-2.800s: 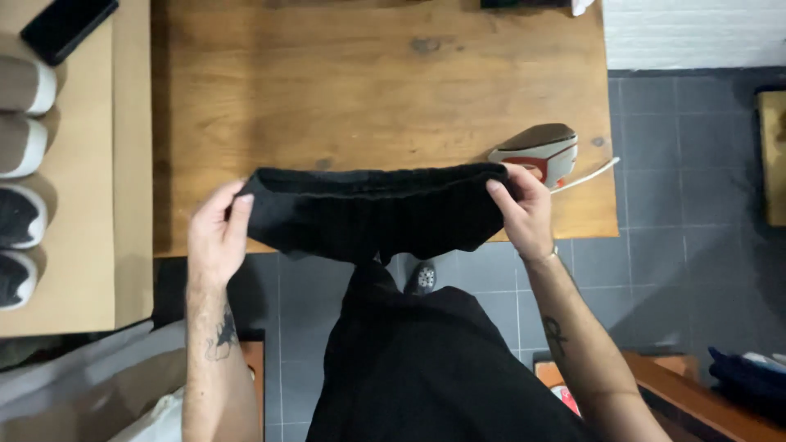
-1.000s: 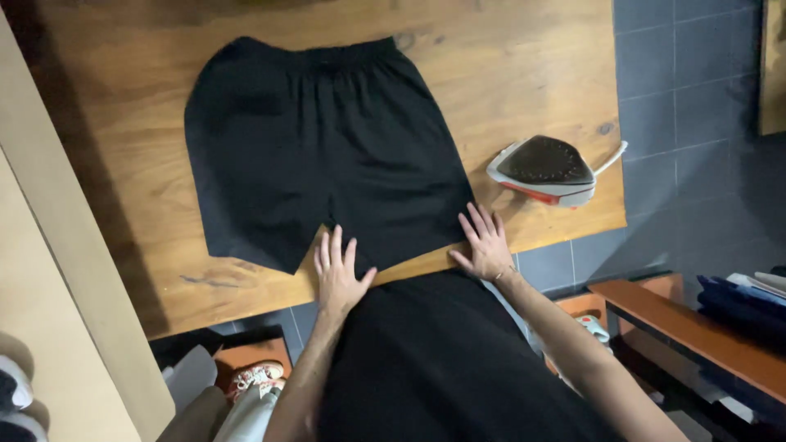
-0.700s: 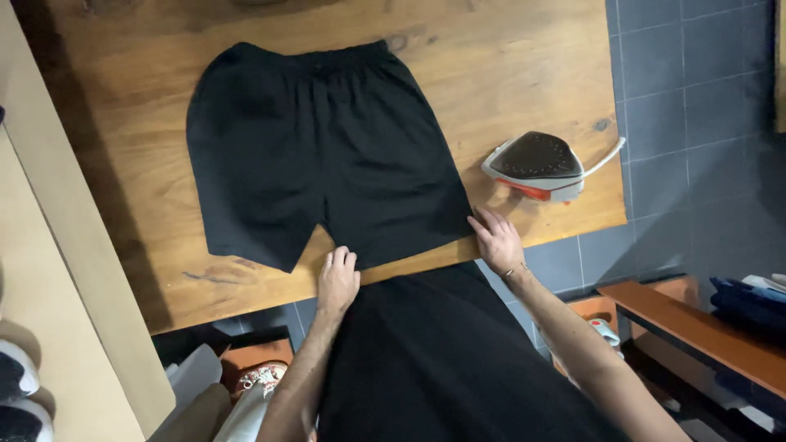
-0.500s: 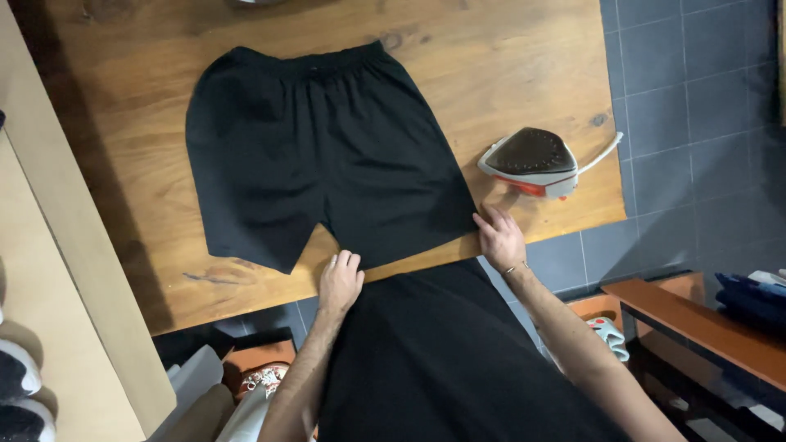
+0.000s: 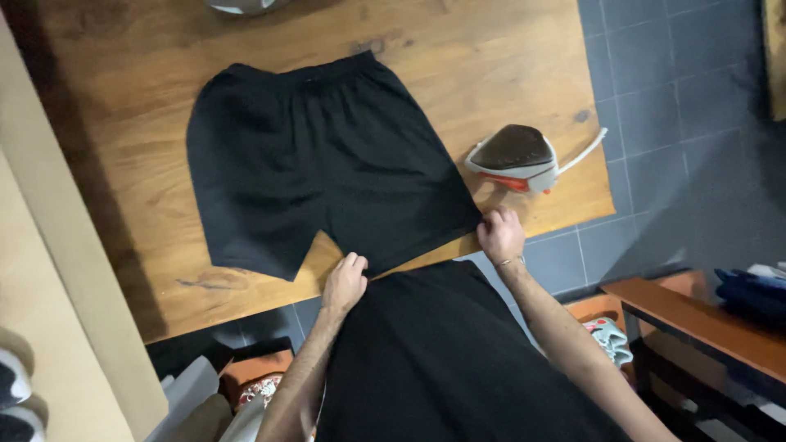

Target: Ironing and folding a pair of black shorts on a wooden table

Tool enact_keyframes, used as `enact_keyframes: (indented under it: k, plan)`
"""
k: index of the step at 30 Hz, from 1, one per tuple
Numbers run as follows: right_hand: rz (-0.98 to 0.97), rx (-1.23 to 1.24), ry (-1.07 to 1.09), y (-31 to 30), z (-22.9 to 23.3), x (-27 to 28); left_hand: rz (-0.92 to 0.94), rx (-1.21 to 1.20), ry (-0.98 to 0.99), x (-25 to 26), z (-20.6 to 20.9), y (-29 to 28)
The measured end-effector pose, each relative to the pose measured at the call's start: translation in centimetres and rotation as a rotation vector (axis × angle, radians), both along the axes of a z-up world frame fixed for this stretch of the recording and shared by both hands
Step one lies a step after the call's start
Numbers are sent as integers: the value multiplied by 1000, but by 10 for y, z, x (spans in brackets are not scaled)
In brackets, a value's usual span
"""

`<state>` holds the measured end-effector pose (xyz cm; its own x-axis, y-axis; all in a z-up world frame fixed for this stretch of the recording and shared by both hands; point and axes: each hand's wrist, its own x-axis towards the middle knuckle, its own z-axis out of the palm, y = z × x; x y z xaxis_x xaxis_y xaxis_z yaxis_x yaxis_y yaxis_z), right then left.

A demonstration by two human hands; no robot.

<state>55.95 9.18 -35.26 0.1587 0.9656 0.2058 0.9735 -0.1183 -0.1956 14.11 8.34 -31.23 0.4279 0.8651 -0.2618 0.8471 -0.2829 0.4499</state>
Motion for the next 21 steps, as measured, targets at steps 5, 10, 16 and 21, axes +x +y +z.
enact_keyframes:
  k: [5,10,16,21]
  plan:
    - [-7,-54,-16,1,20,-3,17,-49,61,10,4,-2]
    - [5,-89,23,-9,21,4,34,-40,117,18,11,-13]
    - [59,-166,25,-6,25,16,126,51,150,30,13,-23]
    - [5,-569,231,13,73,25,148,-78,251,40,13,-28]
